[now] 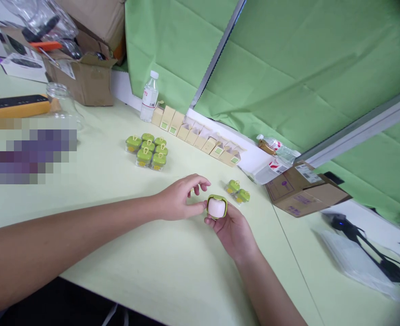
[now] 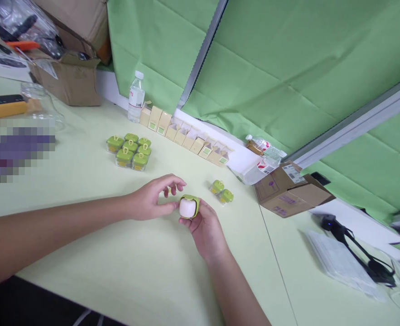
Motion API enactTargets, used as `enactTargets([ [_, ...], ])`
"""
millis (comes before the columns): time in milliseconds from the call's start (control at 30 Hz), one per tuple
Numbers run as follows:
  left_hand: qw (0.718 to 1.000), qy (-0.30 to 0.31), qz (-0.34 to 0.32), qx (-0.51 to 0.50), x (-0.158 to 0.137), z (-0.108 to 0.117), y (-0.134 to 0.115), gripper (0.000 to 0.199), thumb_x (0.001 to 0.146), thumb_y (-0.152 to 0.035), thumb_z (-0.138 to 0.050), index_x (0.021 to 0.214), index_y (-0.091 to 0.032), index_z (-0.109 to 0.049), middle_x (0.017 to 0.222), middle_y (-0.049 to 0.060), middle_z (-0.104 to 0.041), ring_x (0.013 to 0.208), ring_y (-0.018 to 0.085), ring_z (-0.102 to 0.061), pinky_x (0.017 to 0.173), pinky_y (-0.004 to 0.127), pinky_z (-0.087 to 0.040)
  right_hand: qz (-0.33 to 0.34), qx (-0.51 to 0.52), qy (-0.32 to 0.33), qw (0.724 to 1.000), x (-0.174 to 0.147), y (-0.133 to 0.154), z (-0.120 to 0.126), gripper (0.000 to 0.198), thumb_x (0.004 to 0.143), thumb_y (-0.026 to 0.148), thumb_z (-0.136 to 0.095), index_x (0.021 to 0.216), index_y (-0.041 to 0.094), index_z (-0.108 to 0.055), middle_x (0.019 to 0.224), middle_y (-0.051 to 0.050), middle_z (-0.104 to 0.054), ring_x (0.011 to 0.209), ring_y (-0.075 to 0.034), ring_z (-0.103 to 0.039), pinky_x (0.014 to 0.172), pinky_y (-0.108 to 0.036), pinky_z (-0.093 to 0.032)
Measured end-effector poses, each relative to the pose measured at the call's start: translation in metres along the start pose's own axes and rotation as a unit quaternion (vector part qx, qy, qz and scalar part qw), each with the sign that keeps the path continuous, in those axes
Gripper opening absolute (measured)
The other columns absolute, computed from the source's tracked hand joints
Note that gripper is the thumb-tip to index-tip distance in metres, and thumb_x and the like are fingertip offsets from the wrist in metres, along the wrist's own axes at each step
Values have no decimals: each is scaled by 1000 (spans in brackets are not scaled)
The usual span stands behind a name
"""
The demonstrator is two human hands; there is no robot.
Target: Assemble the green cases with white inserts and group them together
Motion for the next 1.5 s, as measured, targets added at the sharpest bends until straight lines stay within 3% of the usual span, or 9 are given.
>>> enactTargets([
  [167,992,-81,-20,91,5,10,8,38,81,-20,-60,119,-21,-54,117,9,-59,113,25,-55,96,41,-48,27,22,-74,997,3,1,6,13,82,32,-66,89,22,-72,98,-3,-74,72,-15,-62,63,-27,-56],
  [367,983,-61,42,170,7,13,31,68,73,-27,-69,136,-19,-43,143,14,-46,137,33,-40,114,51,-36,74,4,-152,986,8,1,15,14,82,36,-70,89,25,-66,92,1,-73,76,-15,-65,61,-27,-58],
  [433,980,-54,64,183,8,13,37,70,74,-26,-68,138,-19,-41,144,15,-46,134,33,-44,111,51,-39,87,-17,-156,984,7,1,14,17,82,39,-72,88,24,-65,91,0,-72,77,-15,-65,61,-28,-59],
  [567,984,-24,114,134,8,13,43,67,74,-30,-70,135,-21,-44,127,11,-62,108,27,-63,94,43,-52,138,-80,-172,972,3,3,8,21,82,43,-73,84,23,-65,88,0,-69,79,-15,-64,64,-29,-60],
  [700,994,37,54,89,4,6,27,64,74,-31,-72,132,-23,-46,125,9,-66,107,25,-65,94,39,-51,233,-185,-179,938,-4,7,1,19,89,43,-66,90,24,-66,103,-3,-70,88,-18,-65,72,-33,-59],
  [867,989,73,-20,129,-3,-3,6,56,76,-21,-67,129,-25,-50,120,7,-65,112,26,-62,93,39,-51,329,-329,-175,867,-14,10,-4,12,92,33,-63,99,26,-69,113,-7,-72,102,-22,-65,86,-36,-52],
  [967,987,75,-35,135,-4,-5,3,58,76,-22,-67,131,-24,-47,116,8,-65,109,26,-62,91,38,-51,341,-377,-161,846,-14,9,-4,12,91,30,-64,101,27,-72,113,-6,-73,101,-23,-66,85,-36,-52],
  [1200,986,78,-51,137,-6,-8,4,65,75,-20,-66,136,-24,-42,120,10,-63,110,27,-61,91,39,-51,322,-427,-111,838,-11,3,-3,19,91,30,-64,109,31,-72,113,-5,-73,101,-24,-66,90,-39,-52],
  [1500,987,81,-47,132,-6,-11,3,62,75,-19,-66,133,-23,-44,118,10,-64,108,27,-61,90,39,-52,333,-452,-115,820,-12,1,-1,21,93,29,-62,112,32,-70,113,-4,-72,101,-25,-63,91,-42,-50],
])
Point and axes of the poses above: each hand's wrist, its own x-axis towards the middle knuckle, its own z-axis out of the back of the hand, y = z × x, the point moved 2 cm from there along x, towards the middle knuckle
